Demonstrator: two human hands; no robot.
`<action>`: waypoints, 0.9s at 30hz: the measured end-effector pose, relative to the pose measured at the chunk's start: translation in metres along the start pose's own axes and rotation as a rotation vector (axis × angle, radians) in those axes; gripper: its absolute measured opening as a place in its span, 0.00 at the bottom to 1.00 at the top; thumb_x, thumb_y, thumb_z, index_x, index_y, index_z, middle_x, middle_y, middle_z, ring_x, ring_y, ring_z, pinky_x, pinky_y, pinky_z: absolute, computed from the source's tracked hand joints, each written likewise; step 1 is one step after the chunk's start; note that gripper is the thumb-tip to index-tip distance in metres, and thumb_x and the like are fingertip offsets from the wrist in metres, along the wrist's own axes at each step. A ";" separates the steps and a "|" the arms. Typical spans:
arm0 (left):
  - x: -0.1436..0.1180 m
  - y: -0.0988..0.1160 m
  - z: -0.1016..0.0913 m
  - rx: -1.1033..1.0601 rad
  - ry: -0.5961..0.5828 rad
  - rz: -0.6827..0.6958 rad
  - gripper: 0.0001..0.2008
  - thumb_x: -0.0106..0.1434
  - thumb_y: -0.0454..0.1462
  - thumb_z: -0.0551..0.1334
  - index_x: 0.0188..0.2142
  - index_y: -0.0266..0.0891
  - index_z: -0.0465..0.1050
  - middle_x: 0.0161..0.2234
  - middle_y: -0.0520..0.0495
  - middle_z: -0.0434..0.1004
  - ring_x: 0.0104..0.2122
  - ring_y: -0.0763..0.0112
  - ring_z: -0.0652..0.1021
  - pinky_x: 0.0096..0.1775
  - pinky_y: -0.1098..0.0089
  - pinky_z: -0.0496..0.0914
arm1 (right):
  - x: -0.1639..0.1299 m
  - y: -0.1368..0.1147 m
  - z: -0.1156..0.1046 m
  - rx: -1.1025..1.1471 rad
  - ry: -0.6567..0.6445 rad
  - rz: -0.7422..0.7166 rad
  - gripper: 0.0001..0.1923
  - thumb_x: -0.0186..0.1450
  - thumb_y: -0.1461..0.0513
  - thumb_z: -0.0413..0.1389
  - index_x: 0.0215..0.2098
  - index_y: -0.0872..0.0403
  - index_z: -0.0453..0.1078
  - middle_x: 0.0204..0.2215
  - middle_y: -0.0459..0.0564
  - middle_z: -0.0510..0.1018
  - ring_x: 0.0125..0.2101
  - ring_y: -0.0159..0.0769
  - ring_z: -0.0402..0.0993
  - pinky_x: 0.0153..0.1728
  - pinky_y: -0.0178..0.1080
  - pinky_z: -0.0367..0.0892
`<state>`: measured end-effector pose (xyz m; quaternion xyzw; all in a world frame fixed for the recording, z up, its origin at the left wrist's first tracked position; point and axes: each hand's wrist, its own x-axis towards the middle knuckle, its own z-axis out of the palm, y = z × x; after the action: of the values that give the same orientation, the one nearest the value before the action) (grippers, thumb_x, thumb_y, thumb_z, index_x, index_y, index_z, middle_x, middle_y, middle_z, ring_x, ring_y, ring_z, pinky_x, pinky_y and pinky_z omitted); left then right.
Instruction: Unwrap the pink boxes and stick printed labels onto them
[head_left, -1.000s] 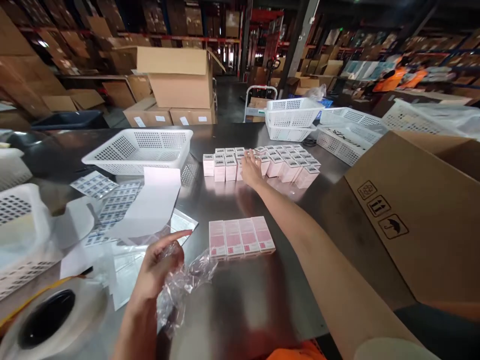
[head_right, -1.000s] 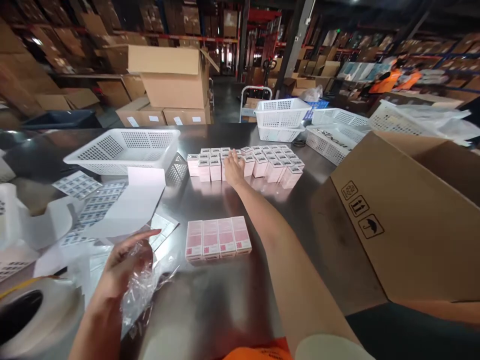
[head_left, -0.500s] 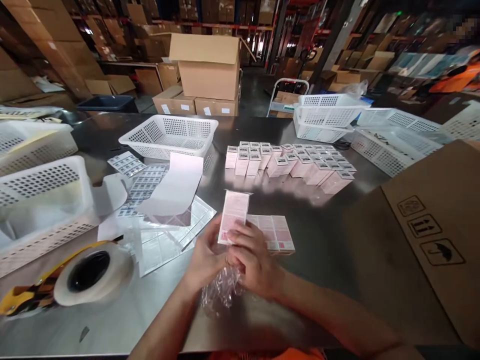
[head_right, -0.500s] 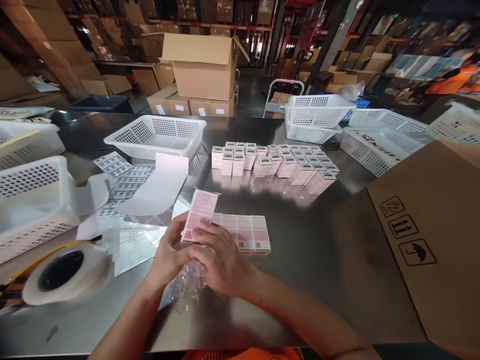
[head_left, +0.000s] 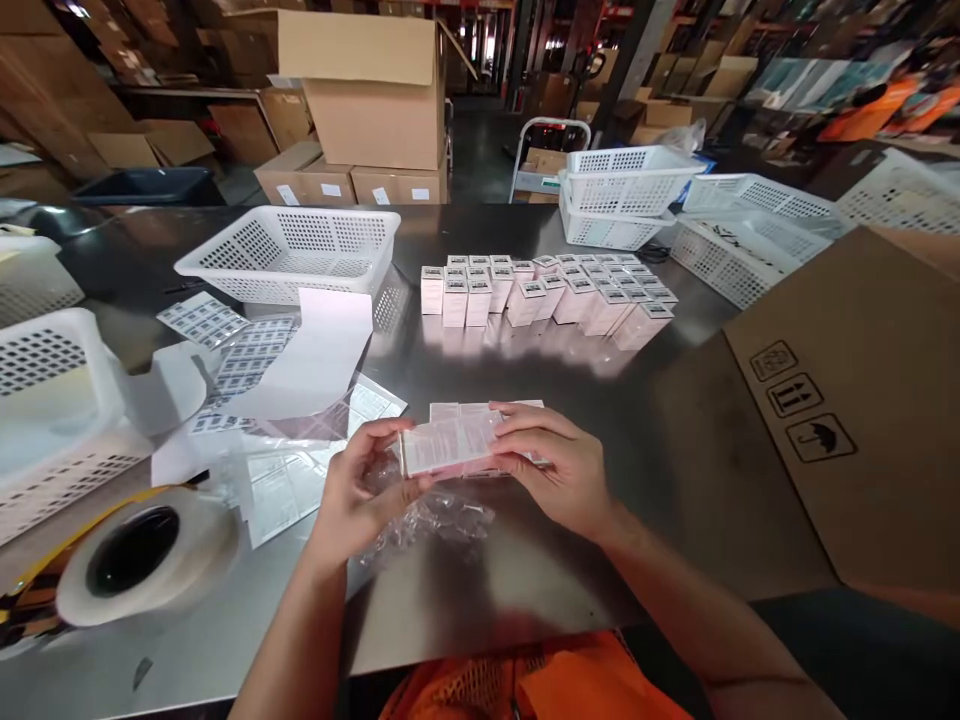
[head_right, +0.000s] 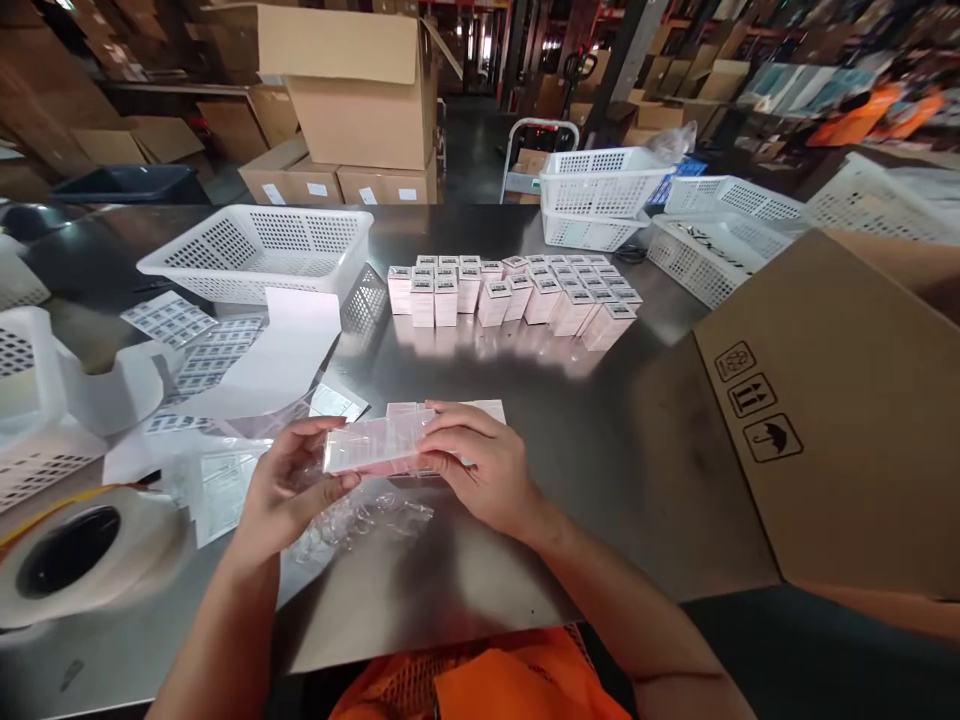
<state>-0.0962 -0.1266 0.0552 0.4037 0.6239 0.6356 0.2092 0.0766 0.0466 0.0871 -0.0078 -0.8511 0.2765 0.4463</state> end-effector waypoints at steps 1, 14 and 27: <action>0.001 0.000 0.000 -0.027 0.010 -0.023 0.23 0.52 0.35 0.73 0.49 0.43 0.74 0.47 0.44 0.79 0.44 0.64 0.79 0.40 0.70 0.75 | -0.001 -0.002 0.002 0.010 0.035 0.004 0.05 0.65 0.67 0.61 0.35 0.50 0.76 0.33 0.48 0.81 0.45 0.40 0.77 0.47 0.42 0.74; 0.018 0.012 -0.009 -0.440 0.031 -0.586 0.25 0.41 0.43 0.77 0.40 0.38 0.84 0.22 0.48 0.79 0.14 0.77 0.69 0.15 0.75 0.61 | -0.006 0.013 -0.025 0.535 -0.330 0.040 0.15 0.69 0.48 0.53 0.29 0.46 0.66 0.16 0.42 0.74 0.43 0.41 0.73 0.57 0.52 0.56; 0.009 -0.013 0.016 0.129 0.459 -0.299 0.15 0.56 0.48 0.68 0.30 0.38 0.77 0.21 0.51 0.75 0.23 0.70 0.72 0.27 0.71 0.65 | -0.024 0.006 0.020 -0.061 -0.185 0.648 0.21 0.58 0.44 0.63 0.37 0.51 0.78 0.36 0.50 0.72 0.42 0.43 0.69 0.48 0.51 0.58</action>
<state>-0.0923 -0.1086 0.0433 0.1651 0.7469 0.6313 0.1277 0.0744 0.0360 0.0568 -0.2661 -0.8492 0.3777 0.2556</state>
